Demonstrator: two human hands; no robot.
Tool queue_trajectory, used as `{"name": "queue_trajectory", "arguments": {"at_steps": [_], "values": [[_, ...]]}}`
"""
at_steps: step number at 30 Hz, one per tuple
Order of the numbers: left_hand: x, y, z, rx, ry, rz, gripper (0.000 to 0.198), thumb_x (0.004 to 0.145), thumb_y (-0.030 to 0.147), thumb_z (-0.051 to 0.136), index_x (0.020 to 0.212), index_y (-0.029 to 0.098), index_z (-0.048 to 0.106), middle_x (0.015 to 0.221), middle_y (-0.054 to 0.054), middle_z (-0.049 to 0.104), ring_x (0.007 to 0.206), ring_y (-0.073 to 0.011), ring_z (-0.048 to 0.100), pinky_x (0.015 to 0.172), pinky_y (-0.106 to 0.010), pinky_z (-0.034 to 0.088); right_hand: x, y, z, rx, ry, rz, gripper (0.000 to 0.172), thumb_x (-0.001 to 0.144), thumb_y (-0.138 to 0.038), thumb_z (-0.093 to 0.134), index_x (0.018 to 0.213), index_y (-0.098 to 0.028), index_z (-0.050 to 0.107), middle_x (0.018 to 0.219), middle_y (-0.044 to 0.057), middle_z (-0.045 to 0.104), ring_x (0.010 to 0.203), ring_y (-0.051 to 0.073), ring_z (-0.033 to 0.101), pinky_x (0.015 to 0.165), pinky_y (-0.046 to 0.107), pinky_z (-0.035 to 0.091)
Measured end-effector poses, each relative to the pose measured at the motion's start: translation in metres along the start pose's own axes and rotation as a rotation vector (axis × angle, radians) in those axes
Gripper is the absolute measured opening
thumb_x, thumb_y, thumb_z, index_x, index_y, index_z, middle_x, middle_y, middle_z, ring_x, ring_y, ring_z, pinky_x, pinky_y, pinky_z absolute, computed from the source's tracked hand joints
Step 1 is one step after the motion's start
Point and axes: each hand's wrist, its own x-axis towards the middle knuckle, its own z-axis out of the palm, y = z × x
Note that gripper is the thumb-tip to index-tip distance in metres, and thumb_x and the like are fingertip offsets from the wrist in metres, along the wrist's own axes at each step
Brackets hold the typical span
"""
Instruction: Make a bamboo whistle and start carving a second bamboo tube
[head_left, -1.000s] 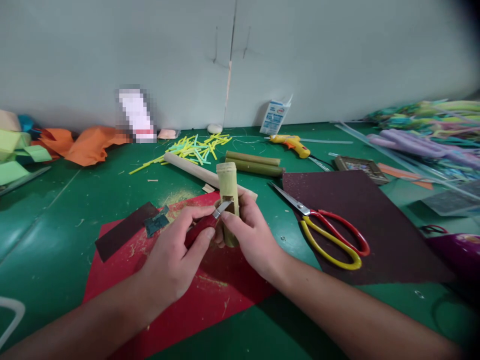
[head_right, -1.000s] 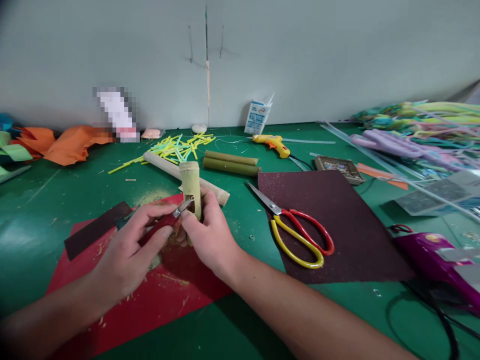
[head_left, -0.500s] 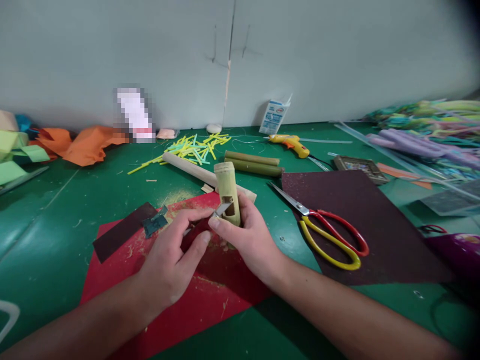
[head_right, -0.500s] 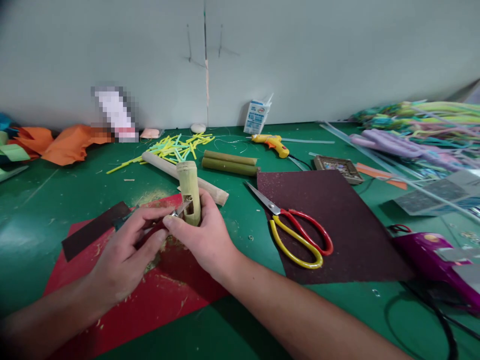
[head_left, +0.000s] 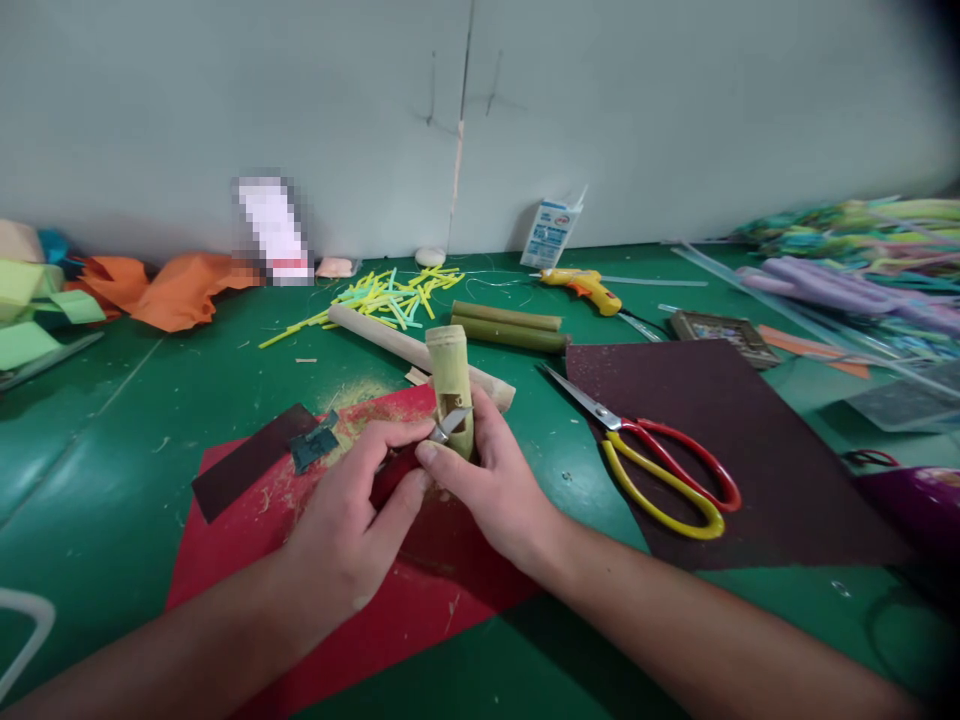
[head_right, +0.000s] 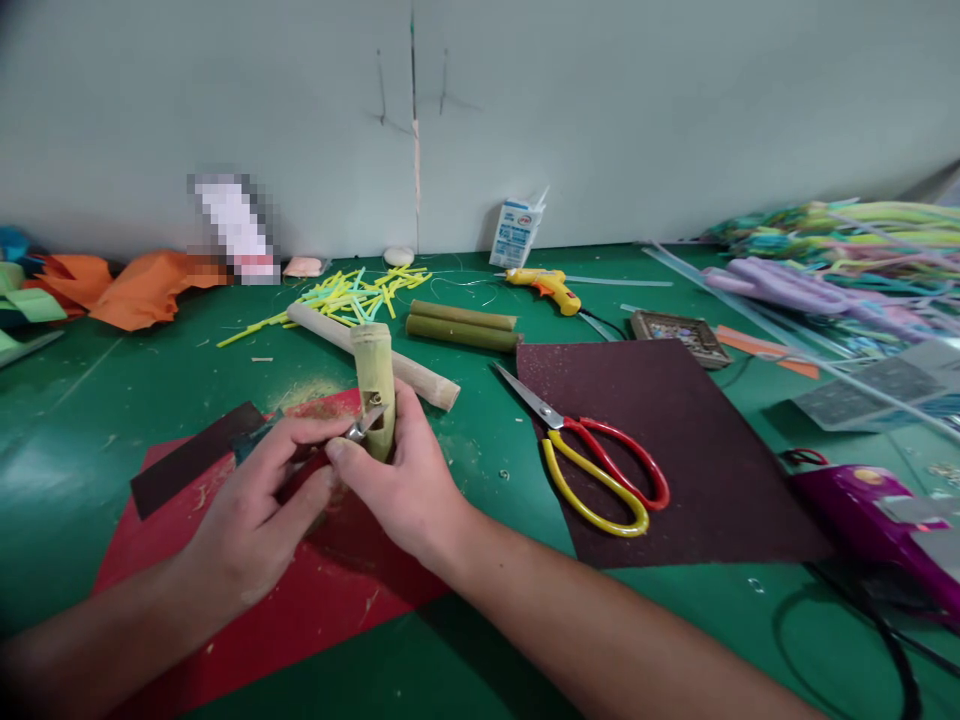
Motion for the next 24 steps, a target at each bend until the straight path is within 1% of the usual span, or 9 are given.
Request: {"name": "queue_trajectory", "arguments": {"at_steps": [2,4,6,8,10,12,14,20,24], "values": [[0.0,0.001,-0.001,0.008,0.001,0.003,0.028,0.096,0.025,0.05,0.122,0.032,0.051,0.122,-0.002,0.061,0.113,-0.0186,0.06,0.1,-0.039,0.05,-0.002,0.001,0.001,0.008,-0.015,0.006,0.051,0.075,-0.031,0.072,0.118,-0.026,0.046,0.098,0.0,0.06,0.089,0.016,0.057,0.08,0.032,0.05],[0.0,0.003,-0.002,0.019,0.002,0.007,0.028,0.096,0.024,0.05,0.122,0.033,0.05,0.122,-0.001,0.061,0.115,-0.0172,0.058,0.101,-0.037,0.048,-0.003,0.003,0.001,0.004,-0.018,0.01,0.046,0.078,-0.034,0.071,0.116,-0.025,0.048,0.1,0.001,0.06,0.09,0.015,0.057,0.081,0.031,0.048],[0.0,0.004,-0.003,0.038,0.005,0.015,0.027,0.096,0.024,0.049,0.122,0.032,0.05,0.121,0.0,0.061,0.114,-0.0161,0.058,0.101,-0.036,0.048,-0.004,0.004,0.002,-0.005,-0.013,0.009,0.04,0.08,-0.036,0.07,0.112,-0.025,0.05,0.098,0.0,0.059,0.087,0.014,0.057,0.076,0.029,0.048],[0.001,0.005,-0.003,0.056,0.01,0.016,0.027,0.096,0.024,0.049,0.122,0.031,0.05,0.12,0.0,0.061,0.113,-0.016,0.059,0.1,-0.035,0.048,-0.004,0.006,0.002,-0.011,-0.007,0.011,0.038,0.08,-0.038,0.07,0.108,-0.024,0.051,0.094,0.0,0.058,0.081,0.013,0.056,0.07,0.027,0.047],[0.002,0.005,-0.003,0.071,0.006,0.002,0.026,0.096,0.025,0.05,0.121,0.029,0.051,0.121,-0.001,0.061,0.115,-0.0169,0.058,0.101,-0.037,0.047,-0.003,0.008,0.001,-0.019,0.004,0.034,0.037,0.08,-0.04,0.07,0.107,-0.024,0.05,0.086,-0.002,0.057,0.069,0.011,0.054,0.059,0.025,0.045],[0.003,0.004,-0.002,0.078,0.008,-0.007,0.026,0.096,0.025,0.049,0.122,0.028,0.051,0.123,-0.003,0.061,0.116,-0.0179,0.058,0.101,-0.039,0.047,-0.003,0.01,0.001,-0.045,0.021,0.068,0.036,0.08,-0.043,0.069,0.104,-0.024,0.05,0.075,-0.005,0.053,0.056,0.009,0.047,0.048,0.023,0.04],[0.003,0.003,-0.002,0.081,0.008,-0.006,0.026,0.096,0.025,0.049,0.122,0.028,0.051,0.122,-0.004,0.061,0.116,-0.0188,0.058,0.101,-0.04,0.047,-0.004,0.011,0.001,-0.072,0.033,0.092,0.035,0.081,-0.044,0.068,0.101,-0.024,0.049,0.068,-0.008,0.049,0.048,0.007,0.042,0.042,0.022,0.035],[0.001,0.003,0.0,0.09,0.016,-0.037,0.027,0.096,0.026,0.048,0.123,0.029,0.05,0.123,-0.003,0.061,0.117,-0.0197,0.058,0.102,-0.042,0.046,-0.003,0.01,0.001,-0.105,0.043,0.121,0.033,0.081,-0.045,0.068,0.096,-0.023,0.048,0.064,-0.009,0.048,0.044,0.006,0.041,0.038,0.021,0.034],[0.0,0.003,0.001,0.12,0.033,-0.047,0.027,0.096,0.028,0.047,0.123,0.028,0.049,0.123,-0.004,0.062,0.117,-0.0213,0.059,0.099,-0.042,0.048,-0.002,0.008,0.002,-0.096,0.045,0.157,0.032,0.081,-0.045,0.068,0.091,-0.023,0.047,0.062,-0.01,0.047,0.043,0.006,0.039,0.037,0.021,0.034]]}}
